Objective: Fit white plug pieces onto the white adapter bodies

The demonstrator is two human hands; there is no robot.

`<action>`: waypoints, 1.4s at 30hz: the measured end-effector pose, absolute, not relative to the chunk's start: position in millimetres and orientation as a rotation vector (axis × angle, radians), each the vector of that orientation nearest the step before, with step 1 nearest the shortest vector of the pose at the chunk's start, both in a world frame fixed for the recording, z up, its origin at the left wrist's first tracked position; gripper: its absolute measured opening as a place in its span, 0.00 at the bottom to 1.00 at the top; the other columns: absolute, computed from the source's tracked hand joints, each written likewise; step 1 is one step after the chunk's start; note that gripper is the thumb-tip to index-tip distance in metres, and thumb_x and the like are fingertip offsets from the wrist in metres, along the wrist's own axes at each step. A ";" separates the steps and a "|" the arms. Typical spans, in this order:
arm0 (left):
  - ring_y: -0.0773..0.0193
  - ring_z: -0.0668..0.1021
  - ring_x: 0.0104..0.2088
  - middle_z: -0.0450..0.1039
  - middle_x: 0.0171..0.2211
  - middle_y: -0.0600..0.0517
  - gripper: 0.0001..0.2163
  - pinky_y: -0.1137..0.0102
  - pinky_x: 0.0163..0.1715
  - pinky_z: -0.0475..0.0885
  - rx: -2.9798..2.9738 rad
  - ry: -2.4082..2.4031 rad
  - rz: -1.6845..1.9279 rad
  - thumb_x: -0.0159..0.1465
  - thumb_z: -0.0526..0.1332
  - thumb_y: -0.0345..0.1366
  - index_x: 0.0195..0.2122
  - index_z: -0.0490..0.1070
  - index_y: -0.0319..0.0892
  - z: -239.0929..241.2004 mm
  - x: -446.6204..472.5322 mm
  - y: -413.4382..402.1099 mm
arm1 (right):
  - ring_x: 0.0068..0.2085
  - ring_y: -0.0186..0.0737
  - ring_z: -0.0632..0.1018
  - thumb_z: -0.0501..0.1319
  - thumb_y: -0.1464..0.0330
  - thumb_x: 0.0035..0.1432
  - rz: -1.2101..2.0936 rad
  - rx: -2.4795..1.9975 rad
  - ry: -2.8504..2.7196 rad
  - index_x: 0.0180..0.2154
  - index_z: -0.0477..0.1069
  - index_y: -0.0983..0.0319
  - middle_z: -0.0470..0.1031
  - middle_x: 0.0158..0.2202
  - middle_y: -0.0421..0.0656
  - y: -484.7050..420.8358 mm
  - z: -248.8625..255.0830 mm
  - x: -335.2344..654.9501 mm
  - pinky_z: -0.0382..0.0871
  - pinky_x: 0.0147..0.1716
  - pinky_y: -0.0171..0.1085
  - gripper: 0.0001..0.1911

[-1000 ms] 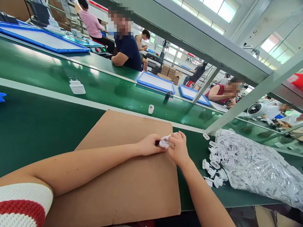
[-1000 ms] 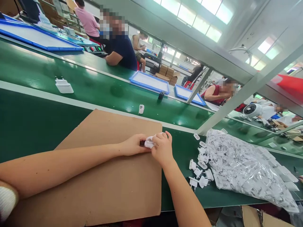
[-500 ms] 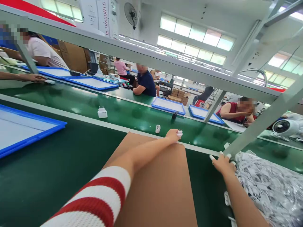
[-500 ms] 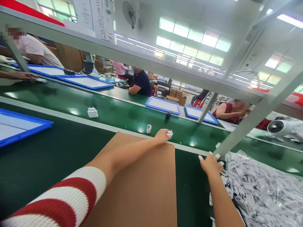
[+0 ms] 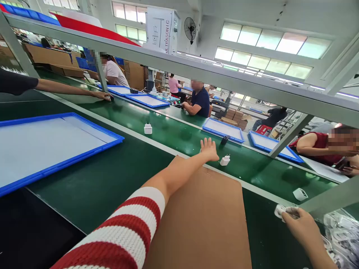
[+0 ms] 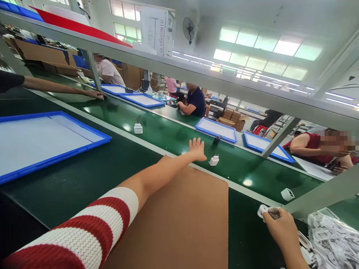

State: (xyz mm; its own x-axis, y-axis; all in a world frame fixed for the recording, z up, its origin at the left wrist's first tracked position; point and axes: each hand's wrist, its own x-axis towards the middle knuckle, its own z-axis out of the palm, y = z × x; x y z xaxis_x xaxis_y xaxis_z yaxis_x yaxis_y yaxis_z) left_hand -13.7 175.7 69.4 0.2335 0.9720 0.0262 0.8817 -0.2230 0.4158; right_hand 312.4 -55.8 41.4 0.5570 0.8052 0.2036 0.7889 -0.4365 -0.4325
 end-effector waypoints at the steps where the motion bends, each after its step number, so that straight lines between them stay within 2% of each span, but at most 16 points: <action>1: 0.36 0.40 0.72 0.35 0.74 0.37 0.43 0.40 0.69 0.35 2.166 1.752 0.377 0.59 0.69 0.42 0.71 0.50 0.37 69.6 -27.9 178.5 | 0.41 0.61 0.80 0.59 0.55 0.39 0.082 -2.237 -1.298 0.23 0.68 0.55 0.78 0.33 0.53 -57.9 43.6 296.8 0.73 0.39 0.50 0.11; 2: 0.36 0.50 0.71 0.45 0.73 0.37 0.36 0.38 0.68 0.46 2.140 1.766 0.353 0.62 0.68 0.41 0.68 0.56 0.39 68.6 -40.9 180.1 | 0.38 0.58 0.80 0.59 0.55 0.38 0.156 -2.164 -1.305 0.24 0.68 0.55 0.78 0.32 0.51 -60.4 44.7 280.7 0.73 0.37 0.48 0.12; 4: 0.45 0.69 0.62 0.62 0.65 0.41 0.24 0.44 0.60 0.67 2.118 1.751 0.336 0.66 0.65 0.41 0.61 0.66 0.42 64.3 -61.6 179.3 | 0.30 0.50 0.79 0.60 0.55 0.40 0.365 -2.002 -1.344 0.25 0.67 0.56 0.77 0.27 0.45 -66.2 45.1 248.6 0.72 0.34 0.45 0.12; 5: 0.50 0.74 0.57 0.67 0.61 0.43 0.19 0.49 0.55 0.72 2.120 1.734 0.346 0.67 0.63 0.41 0.58 0.68 0.43 62.1 -69.2 177.1 | 0.28 0.47 0.77 0.61 0.56 0.41 0.476 -1.913 -1.375 0.25 0.66 0.56 0.77 0.25 0.43 -69.4 45.0 233.5 0.71 0.32 0.43 0.12; 7: 0.55 0.77 0.51 0.71 0.56 0.45 0.17 0.55 0.50 0.76 2.138 1.712 0.403 0.68 0.63 0.41 0.56 0.70 0.43 59.9 -79.3 170.2 | 0.25 0.42 0.75 0.64 0.58 0.42 0.642 -1.793 -1.427 0.26 0.66 0.56 0.75 0.23 0.39 -75.1 45.9 207.4 0.69 0.28 0.40 0.12; 11: 0.53 0.76 0.53 0.70 0.57 0.44 0.18 0.53 0.51 0.75 2.203 1.688 0.570 0.68 0.63 0.41 0.57 0.69 0.41 68.5 -86.7 143.0 | 0.27 0.41 0.76 0.69 0.62 0.39 0.830 -1.677 -1.494 0.30 0.71 0.58 0.77 0.27 0.41 -81.7 53.4 174.1 0.70 0.27 0.38 0.14; 13: 0.52 0.75 0.53 0.71 0.56 0.44 0.19 0.57 0.51 0.73 2.268 1.611 0.629 0.66 0.65 0.44 0.54 0.71 0.41 74.3 -86.4 118.8 | 0.32 0.44 0.79 0.69 0.62 0.41 0.870 -1.611 -1.499 0.34 0.74 0.59 0.80 0.32 0.44 -82.1 56.9 165.6 0.75 0.33 0.40 0.15; 16: 0.54 0.78 0.47 0.75 0.48 0.48 0.18 0.66 0.43 0.72 2.359 1.426 0.631 0.61 0.67 0.52 0.45 0.75 0.44 72.9 -81.1 71.0 | 0.38 0.47 0.81 0.66 0.62 0.45 0.853 -1.584 -1.549 0.40 0.77 0.59 0.81 0.39 0.47 -80.1 55.3 159.7 0.76 0.41 0.43 0.17; 19: 0.56 0.78 0.41 0.76 0.40 0.50 0.19 0.68 0.36 0.69 2.408 1.264 0.573 0.56 0.69 0.55 0.36 0.75 0.45 56.9 -70.2 24.6 | 0.35 0.45 0.81 0.63 0.61 0.48 0.683 -1.628 -1.624 0.41 0.78 0.58 0.81 0.38 0.46 -77.5 45.0 160.7 0.75 0.37 0.43 0.17; 22: 0.56 0.78 0.40 0.75 0.38 0.51 0.21 0.68 0.34 0.67 2.422 1.143 0.533 0.54 0.70 0.57 0.33 0.73 0.45 38.3 -55.9 -5.3 | 0.29 0.42 0.78 0.61 0.62 0.48 0.535 -1.624 -1.671 0.37 0.79 0.58 0.79 0.36 0.44 -76.6 34.5 167.0 0.73 0.32 0.42 0.14; 25: 0.51 0.77 0.44 0.74 0.40 0.49 0.23 0.65 0.38 0.69 2.395 1.090 0.523 0.53 0.70 0.59 0.35 0.72 0.44 31.4 -44.8 -17.7 | 0.31 0.43 0.78 0.63 0.62 0.47 0.643 -1.614 -1.580 0.32 0.78 0.60 0.79 0.33 0.44 -77.6 31.5 175.2 0.72 0.32 0.41 0.10; 28: 0.48 0.76 0.50 0.73 0.48 0.46 0.31 0.63 0.44 0.71 2.266 1.031 0.446 0.45 0.75 0.56 0.44 0.72 0.44 36.9 -42.7 -19.4 | 0.32 0.42 0.78 0.69 0.63 0.42 0.947 -1.591 -1.357 0.35 0.78 0.61 0.80 0.33 0.46 -78.9 35.4 181.2 0.69 0.28 0.37 0.16; 30: 0.50 0.76 0.50 0.72 0.51 0.46 0.34 0.64 0.45 0.72 2.128 0.962 0.367 0.43 0.76 0.51 0.50 0.70 0.44 40.4 -44.2 -17.8 | 0.31 0.40 0.76 0.72 0.64 0.39 1.044 -1.543 -1.221 0.37 0.79 0.62 0.81 0.33 0.46 -78.7 38.8 183.5 0.66 0.27 0.35 0.20; 35: 0.58 0.78 0.38 0.76 0.39 0.52 0.18 0.66 0.39 0.72 1.903 0.817 0.441 0.54 0.69 0.47 0.42 0.74 0.43 24.1 -38.0 -15.8 | 0.27 0.33 0.70 0.74 0.63 0.39 1.109 -1.370 -1.008 0.33 0.78 0.63 0.78 0.29 0.42 -75.5 43.2 183.7 0.64 0.27 0.34 0.17; 38: 0.59 0.76 0.36 0.76 0.39 0.52 0.19 0.66 0.36 0.72 1.921 0.862 0.608 0.54 0.69 0.49 0.42 0.75 0.44 8.9 -30.6 -17.0 | 0.27 0.31 0.69 0.76 0.60 0.37 1.231 -1.321 -0.909 0.32 0.78 0.62 0.76 0.27 0.40 -75.0 45.4 180.3 0.62 0.27 0.33 0.19; 42: 0.61 0.75 0.34 0.74 0.38 0.52 0.17 0.68 0.33 0.70 1.983 0.835 0.621 0.55 0.68 0.49 0.40 0.77 0.44 3.5 -29.4 -16.1 | 0.27 0.30 0.68 0.78 0.58 0.34 1.336 -1.303 -0.844 0.31 0.78 0.62 0.75 0.27 0.39 -75.6 49.3 175.8 0.63 0.28 0.32 0.22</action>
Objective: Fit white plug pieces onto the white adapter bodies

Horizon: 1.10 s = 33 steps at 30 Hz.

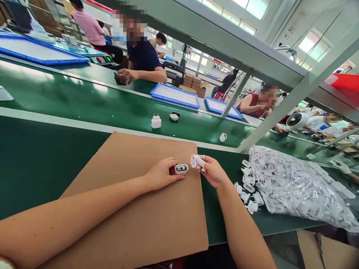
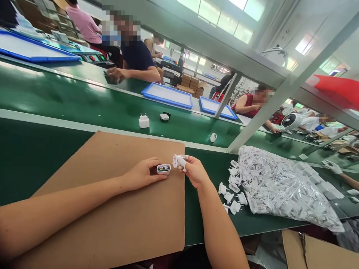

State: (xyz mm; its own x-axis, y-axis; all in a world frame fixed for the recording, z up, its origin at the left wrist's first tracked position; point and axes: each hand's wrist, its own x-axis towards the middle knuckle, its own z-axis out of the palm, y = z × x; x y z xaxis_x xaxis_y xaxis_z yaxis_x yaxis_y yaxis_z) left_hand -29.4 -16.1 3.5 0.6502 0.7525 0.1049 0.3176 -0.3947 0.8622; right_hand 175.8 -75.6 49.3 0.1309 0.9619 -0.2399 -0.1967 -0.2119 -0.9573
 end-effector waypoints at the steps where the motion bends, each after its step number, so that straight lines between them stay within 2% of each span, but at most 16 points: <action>1: 0.61 0.75 0.33 0.74 0.37 0.52 0.16 0.68 0.33 0.70 1.982 0.813 0.615 0.56 0.68 0.49 0.39 0.77 0.45 4.2 -30.2 -15.6 | 0.27 0.30 0.69 0.78 0.57 0.34 1.342 -1.305 -0.855 0.31 0.78 0.62 0.75 0.27 0.39 -75.9 49.7 174.8 0.63 0.28 0.32 0.22; 5: 0.60 0.76 0.35 0.73 0.38 0.52 0.15 0.68 0.35 0.71 1.955 0.772 0.613 0.56 0.68 0.48 0.39 0.78 0.45 7.5 -33.2 -14.9 | 0.29 0.33 0.70 0.74 0.58 0.41 1.202 -1.381 -1.033 0.36 0.79 0.61 0.77 0.32 0.42 -79.0 48.7 167.8 0.64 0.29 0.34 0.20; 10: 0.61 0.74 0.33 0.72 0.36 0.52 0.16 0.67 0.33 0.69 1.963 0.765 0.605 0.57 0.67 0.50 0.38 0.76 0.44 4.2 -33.6 -12.7 | 0.40 0.42 0.73 0.62 0.67 0.58 0.517 -1.481 -1.665 0.42 0.78 0.59 0.75 0.39 0.45 -88.5 46.5 151.2 0.68 0.40 0.41 0.10; 12: 0.62 0.73 0.31 0.71 0.34 0.52 0.15 0.67 0.32 0.68 1.957 0.765 0.606 0.57 0.67 0.50 0.35 0.75 0.43 2.1 -33.3 -11.5 | 0.42 0.44 0.72 0.57 0.73 0.58 0.270 -1.476 -1.895 0.42 0.76 0.60 0.74 0.39 0.46 -90.9 45.4 145.7 0.68 0.42 0.42 0.12; 15: 0.62 0.74 0.32 0.70 0.34 0.52 0.14 0.67 0.32 0.68 1.938 0.752 0.614 0.57 0.67 0.48 0.31 0.73 0.43 0.9 -33.2 -10.9 | 0.42 0.45 0.71 0.54 0.78 0.55 0.122 -1.496 -2.044 0.38 0.73 0.60 0.73 0.39 0.47 -90.5 43.0 141.0 0.68 0.40 0.42 0.13; 20: 0.60 0.75 0.34 0.71 0.35 0.51 0.12 0.66 0.34 0.69 1.933 0.737 0.613 0.58 0.67 0.47 0.31 0.73 0.43 1.6 -33.7 -11.0 | 0.38 0.44 0.70 0.54 0.78 0.52 0.040 -1.474 -2.088 0.31 0.70 0.59 0.71 0.35 0.46 -87.7 42.4 140.4 0.67 0.36 0.41 0.10; 22: 0.60 0.75 0.34 0.73 0.38 0.51 0.14 0.66 0.35 0.70 1.936 0.741 0.649 0.56 0.68 0.47 0.36 0.75 0.43 1.8 -34.0 -10.5 | 0.40 0.44 0.72 0.56 0.76 0.56 0.067 -1.445 -1.956 0.35 0.72 0.60 0.73 0.36 0.46 -87.6 43.7 141.9 0.69 0.38 0.41 0.09; 25: 0.58 0.76 0.38 0.75 0.41 0.50 0.19 0.65 0.38 0.71 1.959 0.747 0.701 0.54 0.70 0.47 0.45 0.76 0.45 2.3 -34.4 -9.7 | 0.41 0.41 0.75 0.59 0.71 0.60 0.297 -1.429 -1.671 0.41 0.75 0.59 0.75 0.38 0.44 -86.8 43.7 144.5 0.71 0.41 0.40 0.08; 29: 0.54 0.76 0.43 0.78 0.38 0.50 0.17 0.63 0.41 0.70 2.050 0.784 0.647 0.57 0.67 0.49 0.44 0.78 0.46 2.8 -34.8 -10.0 | 0.41 0.40 0.78 0.63 0.65 0.59 0.627 -1.457 -1.495 0.41 0.77 0.58 0.77 0.39 0.42 -83.4 37.6 147.1 0.72 0.42 0.39 0.08; 33: 0.54 0.77 0.43 0.79 0.39 0.51 0.17 0.64 0.41 0.70 2.049 0.787 0.656 0.56 0.68 0.49 0.43 0.78 0.46 2.7 -34.9 -10.1 | 0.41 0.40 0.78 0.62 0.64 0.60 0.671 -1.477 -1.487 0.44 0.76 0.58 0.78 0.41 0.42 -81.9 33.4 147.5 0.72 0.42 0.40 0.10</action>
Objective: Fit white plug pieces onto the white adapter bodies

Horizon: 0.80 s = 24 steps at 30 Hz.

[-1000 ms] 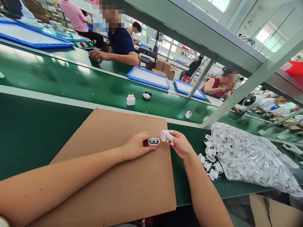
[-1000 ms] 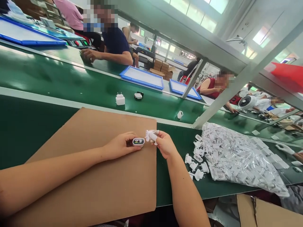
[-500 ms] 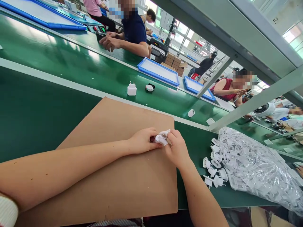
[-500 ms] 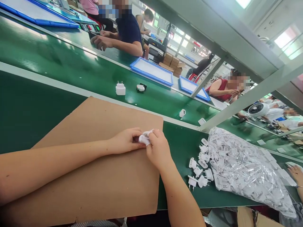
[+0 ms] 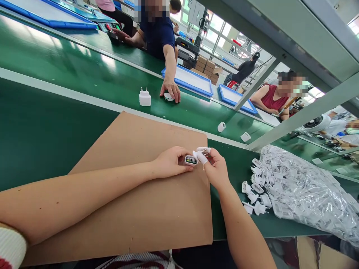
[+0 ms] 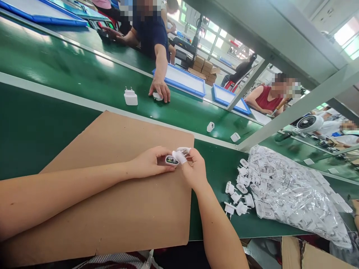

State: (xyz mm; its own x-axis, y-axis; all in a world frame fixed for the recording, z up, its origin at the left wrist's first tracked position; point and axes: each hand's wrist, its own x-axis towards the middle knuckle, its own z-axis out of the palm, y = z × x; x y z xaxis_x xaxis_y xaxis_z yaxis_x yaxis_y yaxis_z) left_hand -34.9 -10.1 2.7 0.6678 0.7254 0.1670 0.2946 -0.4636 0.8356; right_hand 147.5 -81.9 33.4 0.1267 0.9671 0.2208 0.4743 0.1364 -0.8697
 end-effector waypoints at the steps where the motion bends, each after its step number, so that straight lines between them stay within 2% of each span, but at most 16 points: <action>1: 0.55 0.77 0.42 0.78 0.38 0.51 0.17 0.65 0.40 0.70 2.055 0.787 0.656 0.56 0.68 0.49 0.42 0.78 0.45 2.8 -34.9 -10.0 | 0.42 0.40 0.78 0.61 0.65 0.61 0.624 -1.474 -1.543 0.44 0.76 0.58 0.78 0.41 0.43 -82.3 33.8 147.0 0.72 0.42 0.40 0.10; 5: 0.56 0.76 0.39 0.77 0.33 0.51 0.13 0.66 0.36 0.70 2.049 0.790 0.641 0.57 0.67 0.48 0.35 0.77 0.44 3.4 -34.4 -9.4 | 0.41 0.43 0.73 0.55 0.72 0.62 0.261 -1.452 -1.900 0.38 0.73 0.60 0.75 0.39 0.45 -85.9 39.0 142.1 0.69 0.39 0.40 0.08; 10: 0.56 0.76 0.39 0.76 0.32 0.52 0.11 0.66 0.38 0.70 1.997 0.773 0.628 0.56 0.67 0.46 0.30 0.74 0.43 3.4 -33.6 -8.9 | 0.36 0.43 0.67 0.53 0.80 0.53 0.004 -1.466 -2.150 0.30 0.64 0.59 0.70 0.33 0.45 -86.0 42.4 136.8 0.64 0.33 0.39 0.10; 19: 0.58 0.77 0.35 0.76 0.30 0.53 0.13 0.66 0.38 0.72 1.930 0.765 0.622 0.55 0.68 0.49 0.30 0.76 0.43 9.0 -33.3 -12.2 | 0.33 0.41 0.67 0.54 0.82 0.45 0.014 -1.594 -2.137 0.25 0.62 0.59 0.67 0.29 0.42 -80.5 43.6 133.4 0.59 0.30 0.36 0.12; 22: 0.57 0.77 0.35 0.77 0.32 0.52 0.15 0.65 0.37 0.73 1.940 0.748 0.640 0.55 0.67 0.50 0.32 0.76 0.43 10.6 -33.2 -13.8 | 0.35 0.42 0.69 0.55 0.81 0.45 0.046 -1.643 -2.010 0.26 0.64 0.58 0.70 0.31 0.42 -85.0 40.4 129.6 0.62 0.32 0.37 0.11; 24: 0.57 0.77 0.35 0.77 0.33 0.52 0.15 0.65 0.37 0.74 1.953 0.721 0.636 0.57 0.66 0.51 0.33 0.76 0.43 10.8 -33.2 -14.5 | 0.38 0.43 0.71 0.56 0.80 0.46 0.087 -1.658 -1.949 0.31 0.69 0.58 0.73 0.34 0.42 -88.0 38.6 127.8 0.66 0.36 0.38 0.12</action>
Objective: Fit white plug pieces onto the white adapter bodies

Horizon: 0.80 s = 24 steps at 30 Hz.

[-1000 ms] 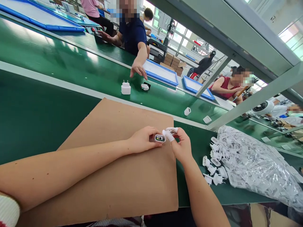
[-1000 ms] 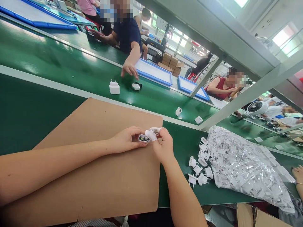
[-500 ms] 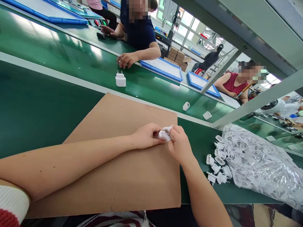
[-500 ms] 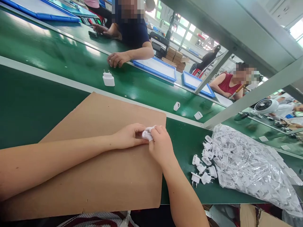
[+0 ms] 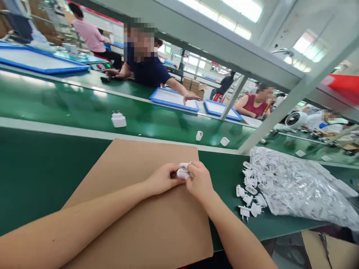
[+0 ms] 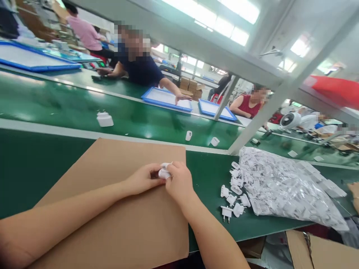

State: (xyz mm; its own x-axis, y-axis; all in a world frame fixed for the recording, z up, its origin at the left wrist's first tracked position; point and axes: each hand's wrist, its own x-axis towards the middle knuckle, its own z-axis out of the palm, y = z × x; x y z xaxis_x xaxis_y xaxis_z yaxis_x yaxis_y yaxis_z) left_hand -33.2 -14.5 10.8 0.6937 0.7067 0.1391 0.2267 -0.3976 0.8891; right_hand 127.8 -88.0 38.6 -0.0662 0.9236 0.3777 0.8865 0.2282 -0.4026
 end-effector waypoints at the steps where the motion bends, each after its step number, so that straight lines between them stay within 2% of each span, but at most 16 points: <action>1: 0.57 0.78 0.35 0.77 0.33 0.52 0.16 0.64 0.37 0.75 1.963 0.722 0.628 0.57 0.65 0.52 0.33 0.76 0.43 10.8 -33.1 -14.8 | 0.39 0.43 0.72 0.57 0.80 0.47 0.122 -1.657 -1.922 0.36 0.71 0.57 0.74 0.36 0.42 -89.1 38.1 127.4 0.67 0.38 0.38 0.16; 3: 0.55 0.78 0.35 0.77 0.32 0.51 0.17 0.63 0.38 0.76 1.976 0.750 0.602 0.58 0.64 0.54 0.32 0.76 0.44 10.5 -33.0 -15.5 | 0.42 0.43 0.74 0.58 0.80 0.47 0.202 -1.643 -1.870 0.48 0.70 0.57 0.76 0.39 0.41 -90.1 38.2 127.8 0.69 0.42 0.37 0.26; 5: 0.52 0.80 0.38 0.78 0.34 0.50 0.19 0.61 0.42 0.77 1.935 0.765 0.576 0.57 0.65 0.55 0.36 0.77 0.44 9.6 -33.0 -16.5 | 0.44 0.42 0.75 0.59 0.80 0.46 0.256 -1.640 -1.841 0.54 0.67 0.57 0.76 0.40 0.41 -89.9 39.2 129.4 0.70 0.44 0.36 0.32; 9: 0.48 0.81 0.44 0.80 0.42 0.49 0.31 0.57 0.47 0.77 1.774 0.796 0.575 0.53 0.68 0.56 0.56 0.71 0.50 5.6 -33.7 -18.1 | 0.45 0.42 0.76 0.62 0.76 0.50 0.275 -1.732 -1.842 0.50 0.69 0.57 0.77 0.42 0.41 -89.6 40.0 132.9 0.71 0.41 0.35 0.24; 11: 0.46 0.82 0.42 0.82 0.39 0.52 0.28 0.55 0.44 0.78 1.807 0.846 0.549 0.52 0.68 0.58 0.53 0.74 0.56 3.4 -34.1 -16.7 | 0.46 0.43 0.76 0.63 0.74 0.51 0.262 -1.721 -1.878 0.53 0.68 0.56 0.77 0.43 0.40 -89.4 38.3 133.5 0.71 0.43 0.35 0.26; 13: 0.46 0.82 0.39 0.82 0.34 0.55 0.20 0.56 0.40 0.78 1.887 0.868 0.502 0.53 0.66 0.59 0.44 0.78 0.59 3.8 -33.4 -13.2 | 0.48 0.43 0.76 0.64 0.72 0.53 0.248 -1.658 -1.918 0.58 0.65 0.56 0.78 0.46 0.40 -88.0 36.0 134.6 0.70 0.46 0.36 0.29; 15: 0.47 0.81 0.36 0.81 0.31 0.56 0.17 0.58 0.35 0.77 1.954 0.885 0.450 0.54 0.64 0.59 0.38 0.78 0.56 9.3 -30.8 -8.1 | 0.51 0.44 0.75 0.65 0.68 0.56 0.248 -1.609 -1.898 0.60 0.63 0.58 0.78 0.50 0.42 -85.3 34.5 139.4 0.69 0.51 0.37 0.30; 17: 0.49 0.80 0.33 0.80 0.31 0.54 0.20 0.61 0.33 0.76 2.001 0.941 0.425 0.54 0.63 0.59 0.39 0.78 0.52 20.8 -25.8 0.0 | 0.55 0.45 0.73 0.65 0.63 0.58 0.233 -1.641 -1.795 0.60 0.64 0.59 0.75 0.54 0.45 -81.8 35.3 151.0 0.66 0.55 0.40 0.29; 21: 0.53 0.78 0.37 0.80 0.37 0.51 0.26 0.64 0.39 0.73 2.057 1.213 0.508 0.56 0.63 0.58 0.48 0.74 0.44 47.9 -11.1 36.7 | 0.60 0.56 0.68 0.62 0.55 0.61 0.038 -2.015 -1.411 0.59 0.66 0.65 0.69 0.59 0.56 -73.5 41.4 198.0 0.60 0.60 0.50 0.30; 24: 0.56 0.76 0.43 0.76 0.45 0.50 0.27 0.66 0.44 0.69 2.059 1.384 0.616 0.60 0.61 0.56 0.51 0.71 0.40 53.5 -4.9 83.2 | 0.63 0.67 0.64 0.63 0.57 0.60 -0.076 -2.385 -1.079 0.61 0.64 0.70 0.61 0.64 0.64 -70.3 43.9 242.0 0.53 0.61 0.59 0.34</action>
State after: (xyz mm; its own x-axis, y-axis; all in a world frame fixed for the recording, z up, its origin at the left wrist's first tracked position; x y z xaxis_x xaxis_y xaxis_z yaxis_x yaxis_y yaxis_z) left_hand -4.9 83.2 53.5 0.3558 0.9328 0.0567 0.6664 -0.2958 0.6844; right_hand 242.0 -70.3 43.9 0.6818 0.6856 0.2552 0.7147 -0.5498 -0.4324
